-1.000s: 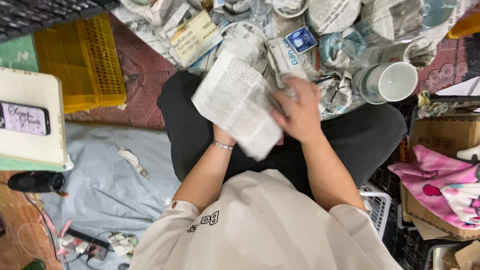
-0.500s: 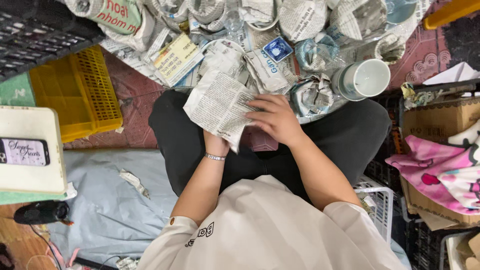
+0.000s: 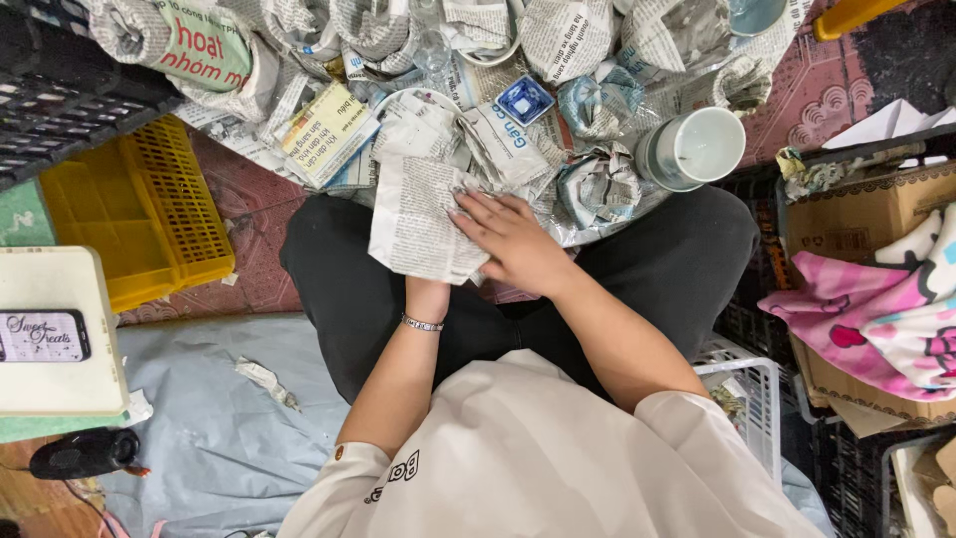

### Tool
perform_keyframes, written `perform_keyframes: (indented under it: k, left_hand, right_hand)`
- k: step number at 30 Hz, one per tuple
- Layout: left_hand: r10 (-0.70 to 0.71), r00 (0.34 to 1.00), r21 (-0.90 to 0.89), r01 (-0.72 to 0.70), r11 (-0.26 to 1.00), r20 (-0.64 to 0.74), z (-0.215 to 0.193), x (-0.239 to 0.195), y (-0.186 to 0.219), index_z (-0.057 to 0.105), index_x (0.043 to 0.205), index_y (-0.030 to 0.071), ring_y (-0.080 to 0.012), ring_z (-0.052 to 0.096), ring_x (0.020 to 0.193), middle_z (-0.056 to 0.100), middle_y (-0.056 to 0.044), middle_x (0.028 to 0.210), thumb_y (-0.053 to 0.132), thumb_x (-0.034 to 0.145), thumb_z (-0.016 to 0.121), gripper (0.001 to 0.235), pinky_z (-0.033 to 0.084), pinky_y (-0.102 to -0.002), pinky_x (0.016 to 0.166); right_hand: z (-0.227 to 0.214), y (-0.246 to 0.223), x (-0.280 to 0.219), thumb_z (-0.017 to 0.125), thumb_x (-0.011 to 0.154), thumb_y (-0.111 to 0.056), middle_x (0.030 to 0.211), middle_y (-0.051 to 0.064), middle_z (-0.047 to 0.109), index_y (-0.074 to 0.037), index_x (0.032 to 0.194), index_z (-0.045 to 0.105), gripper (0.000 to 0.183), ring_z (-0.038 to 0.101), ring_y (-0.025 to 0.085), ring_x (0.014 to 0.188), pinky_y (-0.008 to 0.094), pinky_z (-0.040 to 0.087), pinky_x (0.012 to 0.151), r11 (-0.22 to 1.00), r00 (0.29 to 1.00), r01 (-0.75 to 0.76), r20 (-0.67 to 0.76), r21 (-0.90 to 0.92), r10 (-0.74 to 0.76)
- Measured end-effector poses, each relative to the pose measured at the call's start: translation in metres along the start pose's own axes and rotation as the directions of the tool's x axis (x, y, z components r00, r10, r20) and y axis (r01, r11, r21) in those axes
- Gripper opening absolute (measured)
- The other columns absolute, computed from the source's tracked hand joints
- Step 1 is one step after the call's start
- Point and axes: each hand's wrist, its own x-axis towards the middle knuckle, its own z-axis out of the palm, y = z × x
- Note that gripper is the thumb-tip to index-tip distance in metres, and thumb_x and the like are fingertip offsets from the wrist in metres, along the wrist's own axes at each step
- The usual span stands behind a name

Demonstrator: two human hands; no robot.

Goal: The person sits cross-legged on the floor and wraps small white cups with newspaper sheets. They fold the paper around each cup, tuck the edges, and place the wrapped items into a pile.

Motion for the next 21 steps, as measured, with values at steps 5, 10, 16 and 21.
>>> perform_keyframes:
  k: [5,10,16,21]
  left_hand:
    - [-0.013,1.000,-0.071,0.011,0.997,-0.021,-0.006,-0.001,-0.017,0.049,0.147,-0.001,-0.0217,0.054,0.135,0.055,-0.012,0.148,0.010,0.102,0.061,0.048,0.045,-0.037,0.113]
    - [-0.077,0.997,-0.269,0.079,0.960,0.018,-0.015,0.000,-0.024,0.055,0.143,0.000,-0.0162,0.058,0.124,0.062,-0.007,0.138,0.008,0.106,0.055,0.038,0.044,-0.032,0.108]
    - [-0.059,0.993,-0.318,0.087,0.944,0.099,-0.022,-0.004,-0.031,0.060,0.136,-0.006,-0.0134,0.059,0.112,0.066,-0.006,0.125,0.006,0.113,0.056,0.026,0.046,-0.032,0.101]
    - [-0.145,0.981,-0.310,0.178,0.934,0.126,-0.021,-0.007,-0.031,0.058,0.140,-0.003,-0.0131,0.057,0.112,0.065,-0.007,0.131,0.006,0.108,0.057,0.033,0.043,-0.029,0.097]
  right_hand:
    - [-0.007,0.020,-0.012,0.062,0.080,-0.002,0.159,0.013,0.051,-0.011,0.148,0.058,0.069,0.049,0.031,0.147,0.046,0.040,0.118,0.982,0.996,0.059,-0.079,0.177,-0.045]
    - [-0.030,0.036,-0.013,0.064,0.096,-0.010,0.123,0.014,0.071,-0.008,0.129,0.068,0.034,0.069,0.029,0.113,0.042,0.055,0.096,0.911,0.921,-0.174,-0.266,0.373,0.285]
    - [-0.113,0.078,-0.005,0.067,0.104,-0.019,0.104,0.009,0.072,-0.003,0.123,0.071,0.025,0.067,0.016,0.095,0.032,0.055,0.084,0.736,0.797,-0.367,-0.215,0.569,0.564]
    - [-0.185,0.150,0.021,0.066,0.111,-0.022,0.101,0.005,0.077,-0.003,0.121,0.072,0.023,0.075,0.015,0.097,0.031,0.058,0.089,0.847,0.827,-0.343,-0.297,0.406,0.478]
